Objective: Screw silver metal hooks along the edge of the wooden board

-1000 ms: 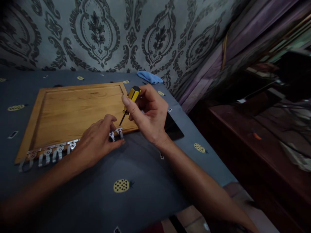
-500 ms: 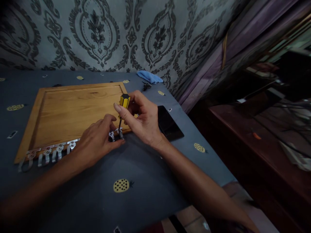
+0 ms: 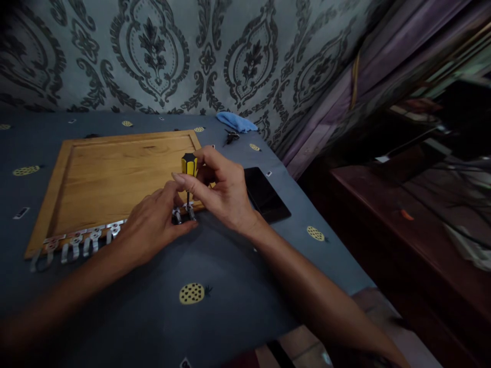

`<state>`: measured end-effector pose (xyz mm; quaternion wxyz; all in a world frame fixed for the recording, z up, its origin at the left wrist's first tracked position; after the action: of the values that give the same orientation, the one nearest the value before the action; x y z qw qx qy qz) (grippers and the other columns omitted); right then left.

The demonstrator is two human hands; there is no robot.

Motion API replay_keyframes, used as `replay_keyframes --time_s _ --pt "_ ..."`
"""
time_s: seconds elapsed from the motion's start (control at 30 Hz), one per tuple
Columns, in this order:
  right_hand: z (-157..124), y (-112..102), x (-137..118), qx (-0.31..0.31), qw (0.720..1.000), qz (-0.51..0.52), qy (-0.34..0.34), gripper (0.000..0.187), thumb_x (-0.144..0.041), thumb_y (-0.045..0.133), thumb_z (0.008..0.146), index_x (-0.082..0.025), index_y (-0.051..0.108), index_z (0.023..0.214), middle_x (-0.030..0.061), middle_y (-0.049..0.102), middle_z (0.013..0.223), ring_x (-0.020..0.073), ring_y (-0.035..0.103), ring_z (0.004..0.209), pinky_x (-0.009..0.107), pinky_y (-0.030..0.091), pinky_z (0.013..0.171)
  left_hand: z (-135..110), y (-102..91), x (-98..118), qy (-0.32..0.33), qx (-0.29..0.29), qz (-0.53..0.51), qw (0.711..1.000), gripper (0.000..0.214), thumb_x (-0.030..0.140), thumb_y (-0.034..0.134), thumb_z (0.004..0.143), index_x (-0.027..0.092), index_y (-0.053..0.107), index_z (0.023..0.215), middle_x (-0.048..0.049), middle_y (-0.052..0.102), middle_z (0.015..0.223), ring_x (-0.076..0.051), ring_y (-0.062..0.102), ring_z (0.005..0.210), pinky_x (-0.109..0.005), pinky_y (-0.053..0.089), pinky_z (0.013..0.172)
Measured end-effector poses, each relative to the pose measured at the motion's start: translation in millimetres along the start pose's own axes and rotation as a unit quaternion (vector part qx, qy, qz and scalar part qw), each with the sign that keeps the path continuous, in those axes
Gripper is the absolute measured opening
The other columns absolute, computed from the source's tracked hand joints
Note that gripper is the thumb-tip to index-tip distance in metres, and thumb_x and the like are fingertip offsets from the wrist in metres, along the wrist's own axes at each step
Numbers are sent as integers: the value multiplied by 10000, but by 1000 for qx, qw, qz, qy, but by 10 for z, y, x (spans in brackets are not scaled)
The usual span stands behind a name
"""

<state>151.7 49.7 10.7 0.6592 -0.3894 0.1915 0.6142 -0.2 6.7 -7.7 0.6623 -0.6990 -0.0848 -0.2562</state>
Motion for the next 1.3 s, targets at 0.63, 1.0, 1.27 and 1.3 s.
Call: replay_keyframes --time_s 0.63,1.0,1.27,1.3 --pt "-2 -20 -18 -13 999 11 34 314 -481 805 816 -237 607 826 -19 562 721 115 509 568 253 458 456 -5 -9 0 5 -1 -3 1000 517 332 702 861 181 412 1262 -95 664 1075 -312 632 1017 -478 499 902" --pt "75 -15 -40 -33 989 114 93 404 -504 855 741 -236 561 809 -50 600 713 81 528 513 210 481 408 -3 -15 8 -4 -12 -2 1000 513 334 710 860 183 409 1246 -105 661 1096 -320 626 1038 -475 495 908" --pt "106 -71 -11 -73 988 103 89 325 -473 783 841 -186 704 970 -19 661 766 64 570 505 217 508 487 -2 -15 5 -4 -9 1 1000 503 345 718 852 180 424 1226 -113 666 1089 -334 633 1039 -480 500 892" --pt "104 -65 -7 -66 988 105 90 323 -473 797 826 -185 695 931 -21 657 768 60 569 496 213 503 475 0 -14 4 -4 -7 0 1000 505 348 721 850 182 425 1225 -112 665 1089 -334 632 1041 -480 500 893"
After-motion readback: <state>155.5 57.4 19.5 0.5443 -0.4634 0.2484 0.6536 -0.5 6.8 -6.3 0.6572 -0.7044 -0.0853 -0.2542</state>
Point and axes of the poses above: each hand's wrist, its own z-axis towards the middle knuckle, its own y-axis out of the palm, x = y × z, the point moved 1 cm from there along z, towards the middle knuckle
